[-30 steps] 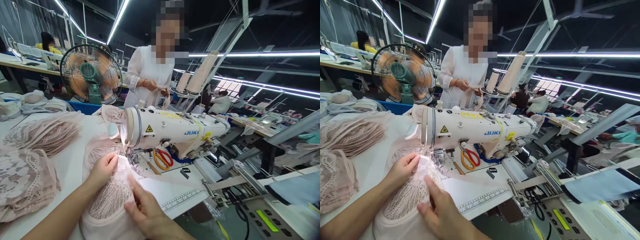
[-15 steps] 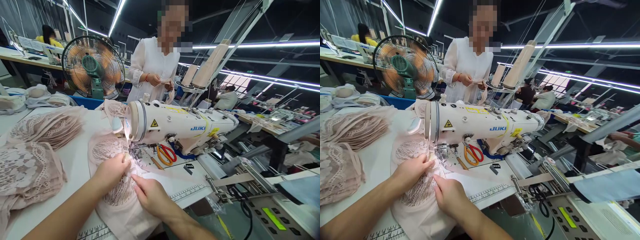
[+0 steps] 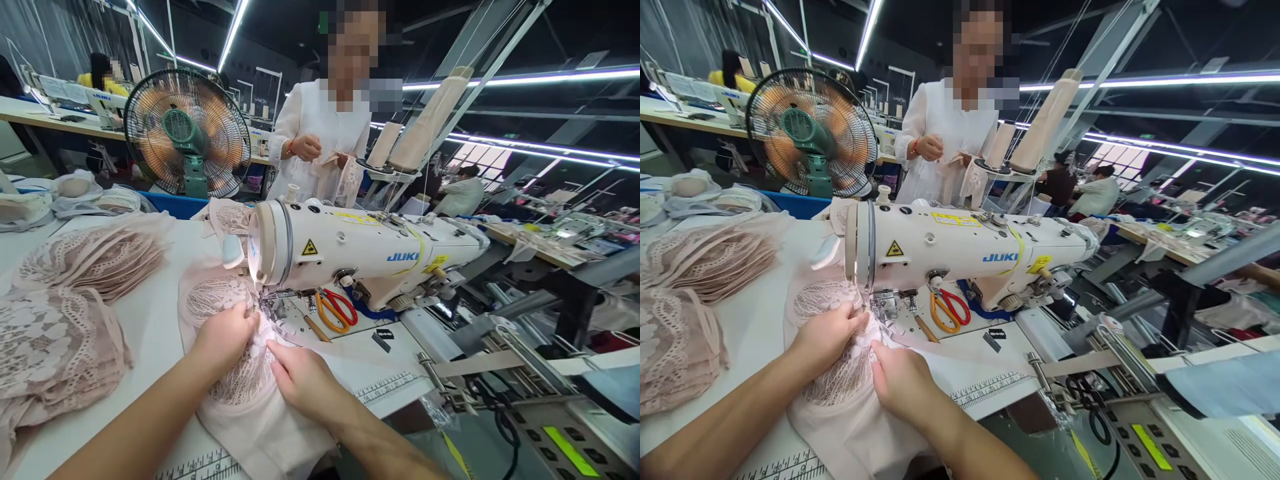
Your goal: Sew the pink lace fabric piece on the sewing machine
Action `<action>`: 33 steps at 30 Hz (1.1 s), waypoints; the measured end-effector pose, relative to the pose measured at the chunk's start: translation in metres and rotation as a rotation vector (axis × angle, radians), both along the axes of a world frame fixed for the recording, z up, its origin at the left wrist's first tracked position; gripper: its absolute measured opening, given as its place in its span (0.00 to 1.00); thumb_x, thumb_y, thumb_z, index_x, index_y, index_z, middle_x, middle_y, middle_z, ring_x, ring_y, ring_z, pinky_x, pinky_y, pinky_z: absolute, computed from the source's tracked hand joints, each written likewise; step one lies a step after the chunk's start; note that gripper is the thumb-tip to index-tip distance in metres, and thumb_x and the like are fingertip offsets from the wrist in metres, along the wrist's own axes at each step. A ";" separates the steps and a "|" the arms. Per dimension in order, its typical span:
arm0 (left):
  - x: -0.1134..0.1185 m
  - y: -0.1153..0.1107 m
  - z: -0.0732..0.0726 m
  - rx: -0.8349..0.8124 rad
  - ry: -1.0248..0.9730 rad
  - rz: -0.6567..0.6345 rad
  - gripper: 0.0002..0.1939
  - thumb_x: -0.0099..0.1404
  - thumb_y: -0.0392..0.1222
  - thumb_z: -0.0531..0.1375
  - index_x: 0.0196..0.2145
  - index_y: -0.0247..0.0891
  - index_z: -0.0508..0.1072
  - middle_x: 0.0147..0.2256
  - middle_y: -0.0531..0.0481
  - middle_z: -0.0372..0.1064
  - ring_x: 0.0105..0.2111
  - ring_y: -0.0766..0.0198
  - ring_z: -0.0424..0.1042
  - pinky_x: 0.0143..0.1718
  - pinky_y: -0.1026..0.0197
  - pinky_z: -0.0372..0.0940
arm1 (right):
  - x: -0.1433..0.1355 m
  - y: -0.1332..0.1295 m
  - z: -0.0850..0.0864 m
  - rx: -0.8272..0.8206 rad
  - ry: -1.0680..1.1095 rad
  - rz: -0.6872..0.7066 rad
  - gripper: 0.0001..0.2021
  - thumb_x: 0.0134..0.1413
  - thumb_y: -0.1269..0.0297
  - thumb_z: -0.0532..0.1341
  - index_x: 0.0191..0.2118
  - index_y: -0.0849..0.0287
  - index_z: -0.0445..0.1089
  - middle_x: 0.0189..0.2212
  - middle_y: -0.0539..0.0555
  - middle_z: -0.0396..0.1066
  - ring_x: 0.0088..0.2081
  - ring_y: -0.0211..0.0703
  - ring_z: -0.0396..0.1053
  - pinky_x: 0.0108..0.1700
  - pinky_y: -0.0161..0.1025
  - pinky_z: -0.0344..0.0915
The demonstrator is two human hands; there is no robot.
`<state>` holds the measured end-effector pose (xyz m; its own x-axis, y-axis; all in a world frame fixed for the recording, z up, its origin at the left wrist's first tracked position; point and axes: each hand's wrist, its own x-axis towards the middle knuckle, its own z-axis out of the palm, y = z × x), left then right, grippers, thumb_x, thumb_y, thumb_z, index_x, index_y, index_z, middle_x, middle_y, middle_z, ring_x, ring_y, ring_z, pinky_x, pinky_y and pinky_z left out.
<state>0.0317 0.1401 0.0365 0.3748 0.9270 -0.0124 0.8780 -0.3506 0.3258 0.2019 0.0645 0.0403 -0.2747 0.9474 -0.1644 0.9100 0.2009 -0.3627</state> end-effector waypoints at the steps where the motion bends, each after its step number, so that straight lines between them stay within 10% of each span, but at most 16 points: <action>1: 0.001 -0.001 0.001 0.011 0.040 -0.016 0.16 0.72 0.42 0.46 0.40 0.39 0.74 0.31 0.46 0.68 0.28 0.55 0.69 0.26 0.60 0.54 | 0.000 0.001 0.001 0.001 -0.004 0.008 0.21 0.64 0.68 0.51 0.59 0.62 0.69 0.37 0.59 0.79 0.38 0.50 0.74 0.34 0.40 0.56; 8: 0.007 -0.006 0.007 0.045 0.332 -0.115 0.25 0.65 0.30 0.48 0.56 0.39 0.72 0.41 0.40 0.70 0.35 0.49 0.74 0.28 0.57 0.59 | 0.004 0.009 0.007 0.001 -0.012 0.025 0.21 0.64 0.67 0.50 0.57 0.63 0.70 0.37 0.61 0.78 0.37 0.53 0.73 0.34 0.42 0.54; 28: -0.001 0.003 0.000 0.101 0.227 -0.020 0.22 0.67 0.34 0.48 0.50 0.46 0.76 0.41 0.43 0.71 0.35 0.53 0.73 0.27 0.58 0.59 | 0.000 0.018 0.014 -0.035 -0.035 -0.006 0.23 0.66 0.66 0.49 0.63 0.61 0.66 0.45 0.63 0.78 0.43 0.53 0.74 0.37 0.41 0.58; 33: -0.009 -0.008 -0.001 0.325 0.008 -0.354 0.17 0.68 0.36 0.49 0.42 0.41 0.78 0.49 0.42 0.73 0.49 0.49 0.70 0.52 0.45 0.63 | -0.001 0.017 0.014 -0.028 -0.037 -0.002 0.20 0.65 0.65 0.50 0.58 0.59 0.68 0.42 0.60 0.79 0.41 0.51 0.74 0.35 0.40 0.56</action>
